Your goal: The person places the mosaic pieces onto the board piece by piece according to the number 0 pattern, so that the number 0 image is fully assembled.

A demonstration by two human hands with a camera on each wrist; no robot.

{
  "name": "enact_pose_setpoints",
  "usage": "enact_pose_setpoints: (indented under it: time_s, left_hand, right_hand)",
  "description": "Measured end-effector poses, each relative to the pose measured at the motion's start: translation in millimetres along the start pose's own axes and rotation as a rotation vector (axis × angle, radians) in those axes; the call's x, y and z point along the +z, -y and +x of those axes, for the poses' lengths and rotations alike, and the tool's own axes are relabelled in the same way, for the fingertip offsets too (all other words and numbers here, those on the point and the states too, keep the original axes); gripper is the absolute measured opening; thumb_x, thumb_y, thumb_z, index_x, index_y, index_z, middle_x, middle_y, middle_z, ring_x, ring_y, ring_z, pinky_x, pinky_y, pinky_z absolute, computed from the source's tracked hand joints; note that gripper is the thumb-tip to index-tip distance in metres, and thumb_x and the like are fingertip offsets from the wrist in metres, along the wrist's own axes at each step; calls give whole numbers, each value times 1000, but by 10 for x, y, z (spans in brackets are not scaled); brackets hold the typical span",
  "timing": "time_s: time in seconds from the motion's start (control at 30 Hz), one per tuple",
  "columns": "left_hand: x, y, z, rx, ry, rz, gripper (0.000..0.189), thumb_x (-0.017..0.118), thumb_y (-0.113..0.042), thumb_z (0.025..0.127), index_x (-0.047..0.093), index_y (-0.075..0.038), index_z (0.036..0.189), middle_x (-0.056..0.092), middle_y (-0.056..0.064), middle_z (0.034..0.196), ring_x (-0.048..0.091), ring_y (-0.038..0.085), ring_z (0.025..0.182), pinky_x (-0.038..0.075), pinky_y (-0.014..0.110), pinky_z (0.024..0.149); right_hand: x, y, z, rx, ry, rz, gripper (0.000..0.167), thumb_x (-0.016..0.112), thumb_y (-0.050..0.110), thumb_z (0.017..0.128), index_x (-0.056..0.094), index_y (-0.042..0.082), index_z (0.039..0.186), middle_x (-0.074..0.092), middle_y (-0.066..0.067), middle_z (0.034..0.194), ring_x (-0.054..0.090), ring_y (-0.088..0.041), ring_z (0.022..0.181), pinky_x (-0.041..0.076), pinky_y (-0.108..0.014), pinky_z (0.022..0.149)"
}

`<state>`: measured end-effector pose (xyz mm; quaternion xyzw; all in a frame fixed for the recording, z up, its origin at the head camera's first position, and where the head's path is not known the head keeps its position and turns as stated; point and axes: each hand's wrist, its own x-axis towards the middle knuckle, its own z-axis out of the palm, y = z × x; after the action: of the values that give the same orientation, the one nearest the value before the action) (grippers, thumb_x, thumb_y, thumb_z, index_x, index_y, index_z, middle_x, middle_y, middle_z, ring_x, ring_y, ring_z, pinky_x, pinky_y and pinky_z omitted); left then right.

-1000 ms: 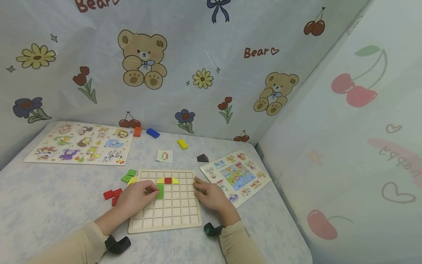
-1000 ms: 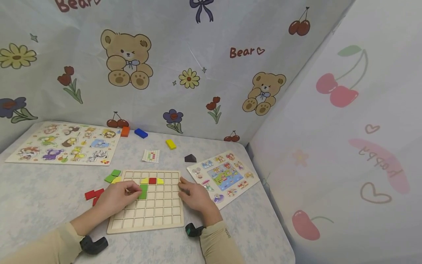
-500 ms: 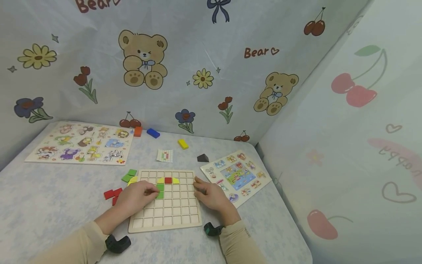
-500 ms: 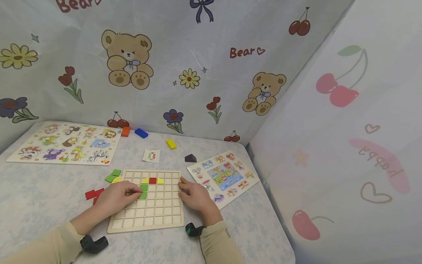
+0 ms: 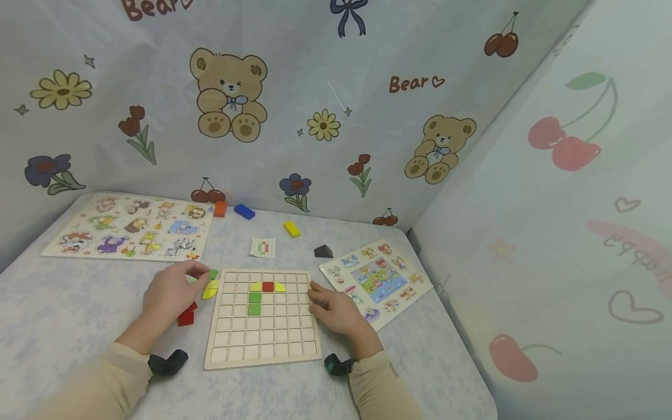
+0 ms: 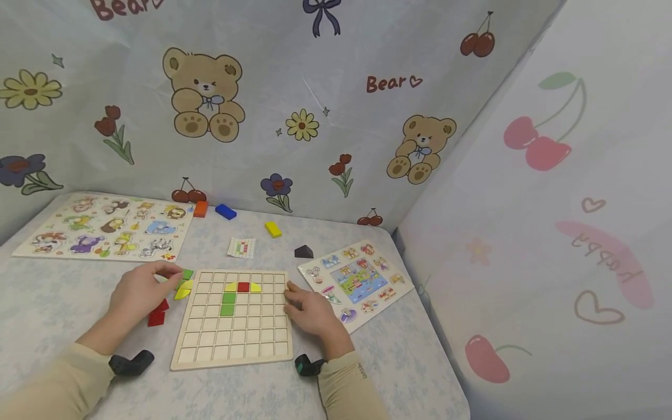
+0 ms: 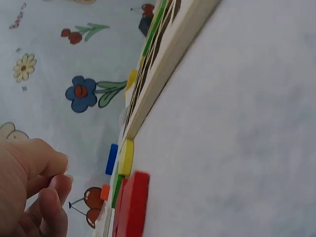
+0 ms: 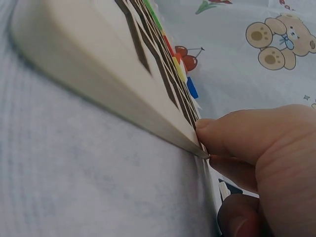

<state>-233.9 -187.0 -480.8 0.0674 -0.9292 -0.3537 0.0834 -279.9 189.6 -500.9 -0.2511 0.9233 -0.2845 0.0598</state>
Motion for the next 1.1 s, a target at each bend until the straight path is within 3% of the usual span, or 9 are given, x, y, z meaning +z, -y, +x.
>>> enact_pose_setpoints:
  time_s: [0.2, 0.3, 0.53, 1.1]
  left_hand:
    - [-75, 238, 82, -86, 86, 49, 39, 68, -35, 95, 70, -5, 120, 72, 17, 111, 65, 27, 89, 45, 37, 66]
    - [-80, 289, 91, -87, 121, 55, 39, 71, -36, 94, 70, -4, 116, 72, 15, 105, 64, 24, 85, 44, 35, 65]
    - [-73, 314, 110, -89, 153, 66, 38, 72, -38, 92, 71, -5, 111, 72, 10, 98, 62, 19, 77, 42, 32, 61]
    - [-31, 257, 123, -120, 141, 89, 44, 73, -40, 91, 69, -2, 113, 69, 12, 98, 60, 21, 77, 42, 33, 60]
  right_hand:
    - [0, 15, -2, 0, 4, -10, 43, 61, 29, 104, 61, 15, 144, 45, 5, 159, 47, -19, 144, 43, -43, 113]
    - [4, 21, -3, -5, 3, -11, 43, 61, 28, 104, 61, 14, 144, 45, 4, 159, 48, -20, 144, 43, -43, 113]
    - [11, 23, -1, -2, 1, -5, 43, 61, 28, 104, 60, 14, 145, 45, 5, 159, 47, -20, 144, 42, -44, 114]
    - [-8, 53, -17, 15, -4, -10, 44, 62, 28, 103, 60, 15, 145, 45, 6, 159, 45, -20, 145, 41, -44, 115]
